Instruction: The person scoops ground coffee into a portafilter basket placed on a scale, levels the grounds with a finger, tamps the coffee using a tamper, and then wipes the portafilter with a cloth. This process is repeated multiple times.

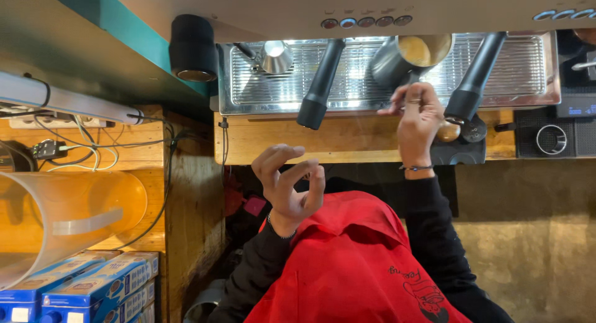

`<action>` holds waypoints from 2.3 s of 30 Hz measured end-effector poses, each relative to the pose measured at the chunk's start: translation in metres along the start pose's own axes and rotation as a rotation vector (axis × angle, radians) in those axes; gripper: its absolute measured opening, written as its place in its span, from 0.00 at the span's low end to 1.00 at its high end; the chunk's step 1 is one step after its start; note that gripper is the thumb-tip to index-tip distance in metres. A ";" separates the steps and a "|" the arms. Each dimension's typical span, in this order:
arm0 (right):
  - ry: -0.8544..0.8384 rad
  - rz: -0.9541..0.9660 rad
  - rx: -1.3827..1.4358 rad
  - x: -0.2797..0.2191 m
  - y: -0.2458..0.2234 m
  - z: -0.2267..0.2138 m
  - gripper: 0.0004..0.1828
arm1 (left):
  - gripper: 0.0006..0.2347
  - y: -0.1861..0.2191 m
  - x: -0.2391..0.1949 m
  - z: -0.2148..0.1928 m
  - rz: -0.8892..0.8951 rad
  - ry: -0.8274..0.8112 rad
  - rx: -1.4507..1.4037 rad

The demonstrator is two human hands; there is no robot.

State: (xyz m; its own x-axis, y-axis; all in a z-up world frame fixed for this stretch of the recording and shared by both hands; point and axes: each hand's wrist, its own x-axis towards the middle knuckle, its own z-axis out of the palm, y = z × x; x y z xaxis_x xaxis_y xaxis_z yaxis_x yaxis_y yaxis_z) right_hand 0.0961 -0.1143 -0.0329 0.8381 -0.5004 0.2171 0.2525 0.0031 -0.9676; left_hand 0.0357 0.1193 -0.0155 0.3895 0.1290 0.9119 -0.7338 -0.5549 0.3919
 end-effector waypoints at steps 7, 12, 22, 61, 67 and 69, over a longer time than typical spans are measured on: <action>-0.169 -0.020 0.015 -0.021 0.000 0.051 0.19 | 0.05 0.007 0.003 -0.010 -0.068 -0.026 -0.067; -0.240 -0.021 0.037 -0.023 0.003 0.072 0.18 | 0.05 0.002 0.000 -0.016 -0.079 -0.015 -0.068; 0.000 0.551 0.502 0.009 -0.047 0.004 0.22 | 0.04 0.002 -0.003 -0.026 -0.148 -0.014 -0.091; -1.684 1.579 0.114 -0.226 -0.015 0.071 0.11 | 0.13 0.107 -0.252 -0.203 -1.111 0.762 1.095; -2.142 1.103 -0.375 -0.357 0.010 0.160 0.06 | 0.45 0.081 -0.365 -0.259 -1.709 1.000 1.354; -2.298 0.885 -0.442 -0.398 0.011 0.186 0.07 | 0.47 0.076 -0.369 -0.272 -1.820 0.846 1.483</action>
State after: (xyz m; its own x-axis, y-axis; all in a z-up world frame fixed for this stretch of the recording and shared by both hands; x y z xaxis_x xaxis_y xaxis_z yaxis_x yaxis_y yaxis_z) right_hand -0.1446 0.2461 -0.1054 -0.2877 0.7519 -0.5932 -0.0844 -0.6369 -0.7663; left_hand -0.3150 0.2531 -0.2892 -0.5550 0.8297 -0.0595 0.6979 0.5034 0.5094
